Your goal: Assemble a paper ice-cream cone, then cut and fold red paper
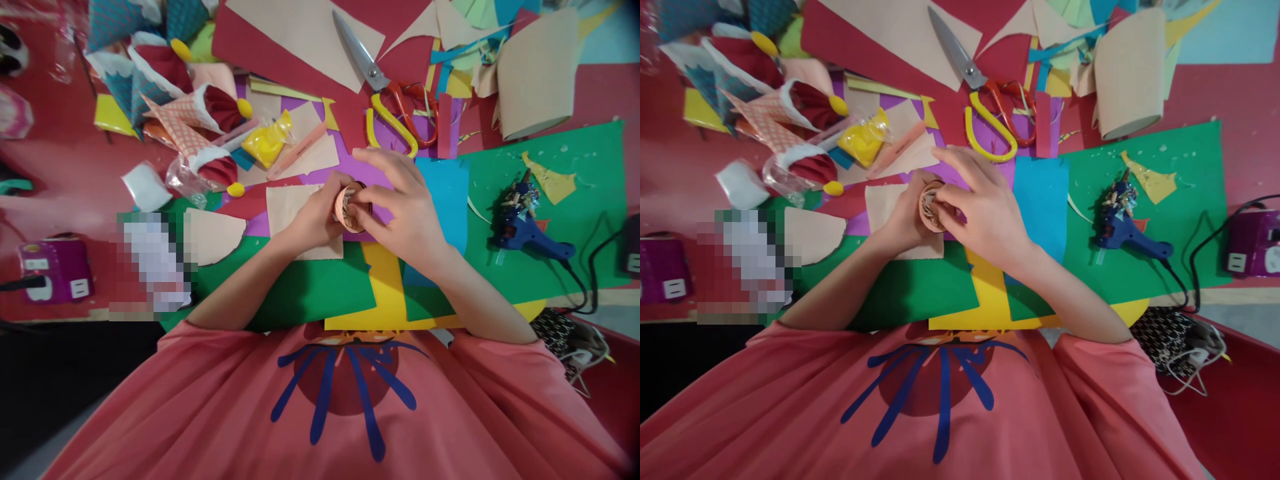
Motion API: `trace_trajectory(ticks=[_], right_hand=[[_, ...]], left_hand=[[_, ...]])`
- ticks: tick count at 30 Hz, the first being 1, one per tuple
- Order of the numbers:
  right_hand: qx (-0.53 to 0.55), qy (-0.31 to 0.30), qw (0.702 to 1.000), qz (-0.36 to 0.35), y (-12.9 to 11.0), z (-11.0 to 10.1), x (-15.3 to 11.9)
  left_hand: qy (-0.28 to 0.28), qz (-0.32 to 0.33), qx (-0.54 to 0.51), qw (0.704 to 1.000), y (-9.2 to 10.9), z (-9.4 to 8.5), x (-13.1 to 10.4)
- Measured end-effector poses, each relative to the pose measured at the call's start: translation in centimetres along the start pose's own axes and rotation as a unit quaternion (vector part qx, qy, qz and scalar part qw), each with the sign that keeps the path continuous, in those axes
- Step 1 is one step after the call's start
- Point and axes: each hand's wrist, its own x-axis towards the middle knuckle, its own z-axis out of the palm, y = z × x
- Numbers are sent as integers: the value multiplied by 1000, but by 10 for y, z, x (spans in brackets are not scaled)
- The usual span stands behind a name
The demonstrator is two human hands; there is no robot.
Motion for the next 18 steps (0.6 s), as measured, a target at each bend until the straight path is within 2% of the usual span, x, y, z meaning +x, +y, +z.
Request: trace_trajectory(ticks=[8, 14, 18], right_hand=[[35, -7, 999, 20, -4, 2, 0], [31, -32, 999, 22, -3, -3, 1], [14, -21, 999, 21, 0, -3, 1]], left_hand=[[-29, -36, 1, 999, -1, 0, -2], [-26, -25, -7, 999, 3, 0, 0], [-30, -20, -12, 999, 4, 0, 1]])
